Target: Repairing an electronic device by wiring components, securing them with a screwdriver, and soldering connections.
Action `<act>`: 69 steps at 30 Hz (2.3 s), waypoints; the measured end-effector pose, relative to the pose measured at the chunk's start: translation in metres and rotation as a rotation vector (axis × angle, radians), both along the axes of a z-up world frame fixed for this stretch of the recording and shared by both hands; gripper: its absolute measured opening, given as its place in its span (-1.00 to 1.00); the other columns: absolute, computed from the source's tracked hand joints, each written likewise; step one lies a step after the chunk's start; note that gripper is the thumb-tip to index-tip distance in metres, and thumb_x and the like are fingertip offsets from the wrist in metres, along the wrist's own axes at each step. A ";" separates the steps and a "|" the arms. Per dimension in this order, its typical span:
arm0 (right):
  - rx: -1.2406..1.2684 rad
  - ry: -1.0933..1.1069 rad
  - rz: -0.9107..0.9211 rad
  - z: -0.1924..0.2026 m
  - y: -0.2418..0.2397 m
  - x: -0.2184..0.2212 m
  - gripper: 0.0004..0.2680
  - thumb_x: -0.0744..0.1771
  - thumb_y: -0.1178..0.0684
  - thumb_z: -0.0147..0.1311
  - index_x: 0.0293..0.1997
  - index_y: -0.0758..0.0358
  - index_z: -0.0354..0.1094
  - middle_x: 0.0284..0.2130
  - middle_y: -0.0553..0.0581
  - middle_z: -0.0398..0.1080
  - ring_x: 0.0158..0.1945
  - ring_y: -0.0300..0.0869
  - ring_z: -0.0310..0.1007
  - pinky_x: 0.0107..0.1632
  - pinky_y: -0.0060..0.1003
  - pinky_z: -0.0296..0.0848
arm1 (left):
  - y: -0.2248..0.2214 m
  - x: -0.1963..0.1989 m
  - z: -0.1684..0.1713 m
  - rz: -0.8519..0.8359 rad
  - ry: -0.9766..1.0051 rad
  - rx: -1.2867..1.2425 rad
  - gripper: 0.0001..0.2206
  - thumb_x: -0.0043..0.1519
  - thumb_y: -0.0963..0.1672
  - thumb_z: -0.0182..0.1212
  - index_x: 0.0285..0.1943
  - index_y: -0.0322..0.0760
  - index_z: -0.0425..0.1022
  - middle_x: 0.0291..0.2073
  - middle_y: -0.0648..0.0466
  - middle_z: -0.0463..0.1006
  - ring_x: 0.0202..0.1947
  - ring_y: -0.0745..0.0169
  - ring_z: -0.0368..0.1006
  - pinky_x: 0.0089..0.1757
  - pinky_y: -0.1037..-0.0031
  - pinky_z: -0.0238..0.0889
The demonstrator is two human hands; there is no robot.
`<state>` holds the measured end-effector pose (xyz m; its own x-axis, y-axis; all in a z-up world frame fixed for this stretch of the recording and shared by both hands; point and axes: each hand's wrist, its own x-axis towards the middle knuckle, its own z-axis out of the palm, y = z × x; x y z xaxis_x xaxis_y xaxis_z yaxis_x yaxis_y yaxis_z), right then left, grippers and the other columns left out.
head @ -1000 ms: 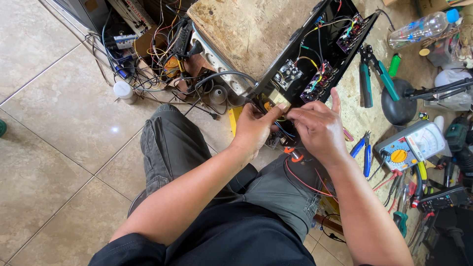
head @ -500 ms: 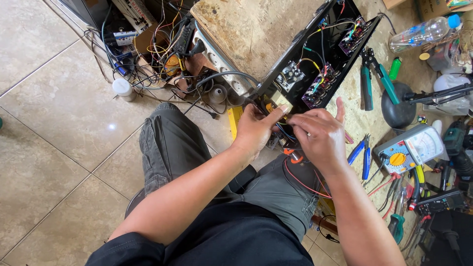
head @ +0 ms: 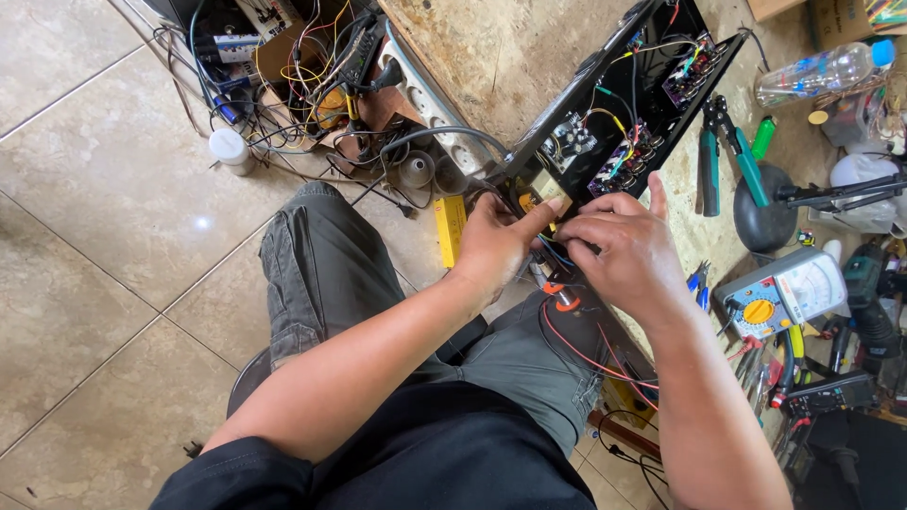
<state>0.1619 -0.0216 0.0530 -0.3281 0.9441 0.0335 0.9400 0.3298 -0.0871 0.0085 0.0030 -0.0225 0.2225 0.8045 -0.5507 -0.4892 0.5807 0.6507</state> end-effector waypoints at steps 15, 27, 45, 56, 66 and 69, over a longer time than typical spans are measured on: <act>-0.096 0.003 -0.069 -0.002 0.000 0.001 -0.92 0.29 0.12 0.22 -0.34 -0.08 0.55 -0.41 -0.11 0.57 0.05 -0.16 0.49 0.51 0.29 -0.27 | -0.007 0.003 -0.008 -0.003 -0.091 0.031 -0.51 -0.01 -0.16 0.56 0.00 -0.45 0.37 -0.36 -0.02 0.54 -0.29 0.16 0.54 -0.18 0.46 0.36; -0.236 0.138 -0.150 0.008 0.000 0.008 -0.95 0.27 0.03 0.16 -0.27 -0.02 0.47 -0.23 -0.05 0.57 0.10 -0.07 0.46 0.49 0.32 -0.15 | -0.007 0.035 -0.039 0.071 -0.003 -0.104 -0.65 -0.09 -0.25 0.43 -0.16 -0.34 0.41 -0.47 0.10 0.46 -0.42 0.27 0.48 -0.36 0.54 0.44; -0.259 -0.206 -0.174 -0.035 0.050 0.024 -0.84 0.33 0.03 0.08 -0.08 -0.01 0.59 -0.10 -0.08 0.55 0.13 -0.07 0.43 0.46 0.45 -0.32 | -0.009 0.031 -0.017 0.099 -0.009 -0.163 -0.67 -0.06 -0.27 0.44 -0.24 -0.31 0.32 -0.46 0.15 0.24 -0.52 0.19 0.51 -0.42 0.45 0.51; -0.308 -0.081 -0.122 -0.020 0.052 0.027 -0.80 0.35 0.11 0.01 0.00 0.01 0.56 -0.05 -0.04 0.54 0.15 -0.01 0.46 0.47 0.41 -0.18 | -0.008 0.027 -0.017 0.098 -0.001 -0.142 -0.67 -0.05 -0.26 0.45 -0.25 -0.29 0.33 -0.46 0.18 0.23 -0.41 0.23 0.50 -0.33 0.42 0.53; -0.369 -0.218 -0.098 -0.024 0.061 0.029 -0.80 0.33 0.07 0.05 -0.01 -0.05 0.57 -0.09 -0.10 0.56 0.11 -0.05 0.51 0.49 0.36 -0.19 | -0.010 0.025 -0.015 0.107 -0.034 -0.128 -0.67 -0.04 -0.27 0.45 -0.25 -0.28 0.33 -0.45 0.17 0.25 -0.37 0.24 0.51 -0.29 0.39 0.54; -0.364 -0.292 -0.086 -0.017 0.062 0.018 -0.79 0.32 0.05 0.05 0.00 -0.04 0.56 -0.12 -0.05 0.58 0.12 -0.03 0.51 0.48 0.45 -0.34 | -0.009 0.026 -0.021 0.115 -0.040 -0.127 -0.66 -0.04 -0.28 0.45 -0.25 -0.27 0.31 -0.45 0.17 0.24 -0.38 0.24 0.49 -0.29 0.39 0.55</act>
